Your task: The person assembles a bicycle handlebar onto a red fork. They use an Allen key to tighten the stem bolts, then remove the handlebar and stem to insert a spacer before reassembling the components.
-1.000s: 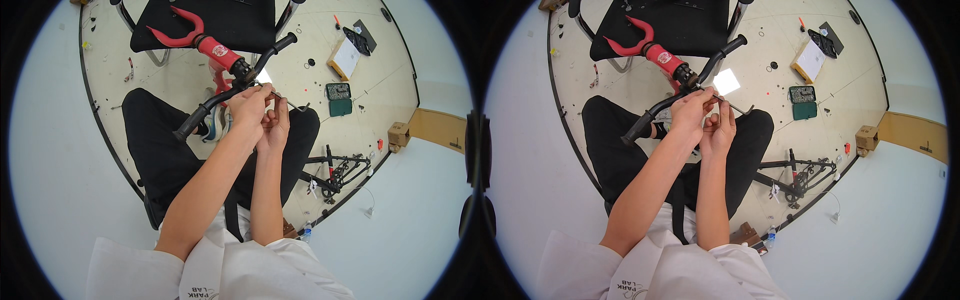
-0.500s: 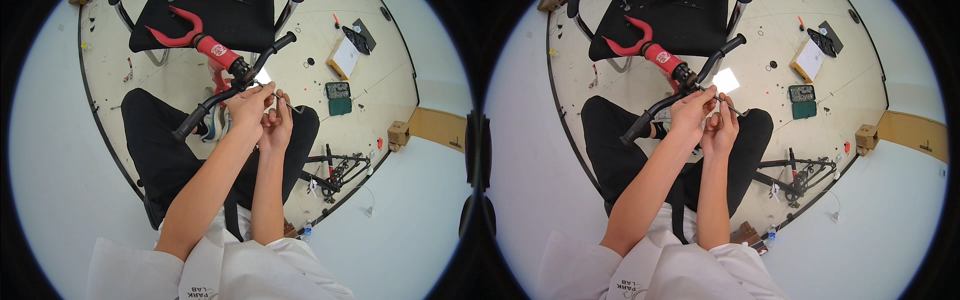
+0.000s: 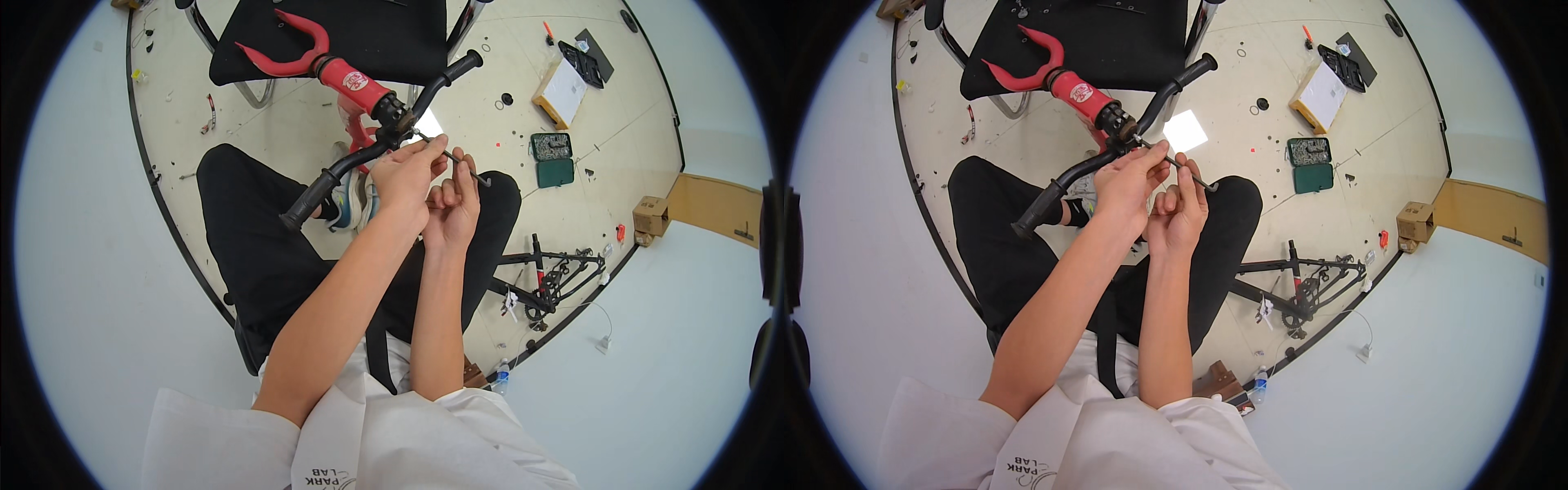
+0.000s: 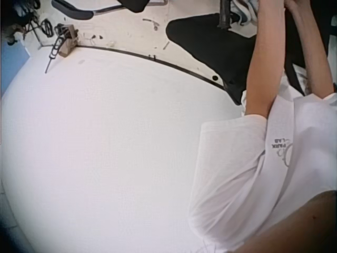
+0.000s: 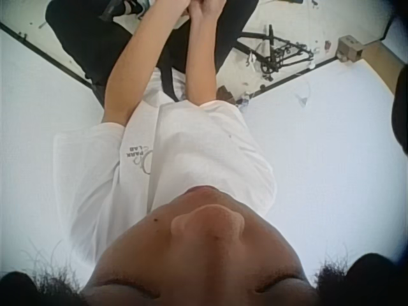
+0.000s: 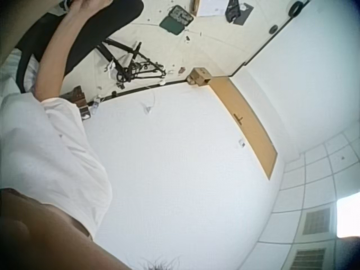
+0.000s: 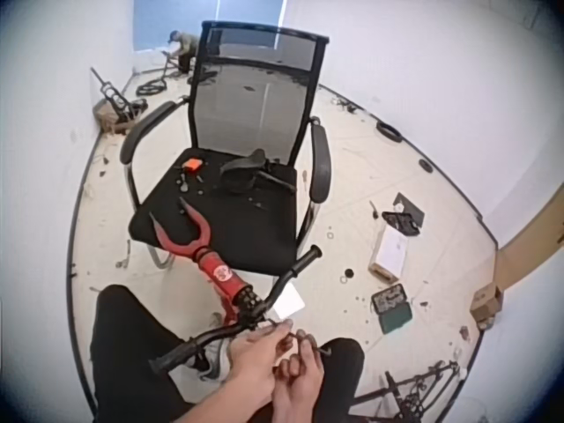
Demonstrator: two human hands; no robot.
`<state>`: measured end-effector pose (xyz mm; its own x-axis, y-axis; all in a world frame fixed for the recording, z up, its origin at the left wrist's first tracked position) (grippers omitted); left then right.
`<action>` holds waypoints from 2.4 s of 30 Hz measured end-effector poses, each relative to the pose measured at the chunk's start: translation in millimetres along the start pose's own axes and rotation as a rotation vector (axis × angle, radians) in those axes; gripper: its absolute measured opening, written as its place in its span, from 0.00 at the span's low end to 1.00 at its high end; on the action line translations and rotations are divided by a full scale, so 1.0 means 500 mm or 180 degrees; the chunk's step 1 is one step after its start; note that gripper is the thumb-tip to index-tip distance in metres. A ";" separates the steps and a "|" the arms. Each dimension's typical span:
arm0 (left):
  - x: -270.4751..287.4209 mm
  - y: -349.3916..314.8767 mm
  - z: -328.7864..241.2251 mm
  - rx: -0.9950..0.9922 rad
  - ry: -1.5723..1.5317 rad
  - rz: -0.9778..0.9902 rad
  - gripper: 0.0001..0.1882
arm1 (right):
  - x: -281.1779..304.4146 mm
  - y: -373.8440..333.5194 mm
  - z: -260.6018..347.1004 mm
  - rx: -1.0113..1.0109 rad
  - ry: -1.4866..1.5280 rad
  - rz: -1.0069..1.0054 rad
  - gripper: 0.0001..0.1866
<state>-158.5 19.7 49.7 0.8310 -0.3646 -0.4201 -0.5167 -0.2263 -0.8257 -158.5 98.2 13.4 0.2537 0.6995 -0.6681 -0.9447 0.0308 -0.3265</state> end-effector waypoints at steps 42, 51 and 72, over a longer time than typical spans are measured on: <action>0.019 0.016 0.016 -0.0317 0.0149 0.0315 0.07 | -0.010 -0.009 0.001 0.0405 -0.0696 -0.0192 0.09; 0.019 0.013 0.024 0.0052 -0.0572 0.0889 0.13 | -0.002 0.000 -0.016 0.0421 -0.0757 -0.0369 0.09; 0.027 0.031 0.022 -0.0242 -0.0621 0.1266 0.14 | -0.012 -0.001 -0.024 0.0576 -0.0661 -0.0603 0.09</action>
<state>-153.3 21.1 27.0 0.5842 -0.2611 -0.7685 -0.8115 -0.1715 -0.5586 -157.2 85.6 9.6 0.3982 0.7992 -0.4501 -0.9111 0.2876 -0.2954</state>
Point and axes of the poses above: each hand's wrist, its own y-axis towards the middle knuckle, its own x-axis out of the back of the hand, z = x × y, the point moved 1 cm from there along y, towards the middle knuckle, and after that the axes turned 9 degrees about x, right-handed, at the moved point
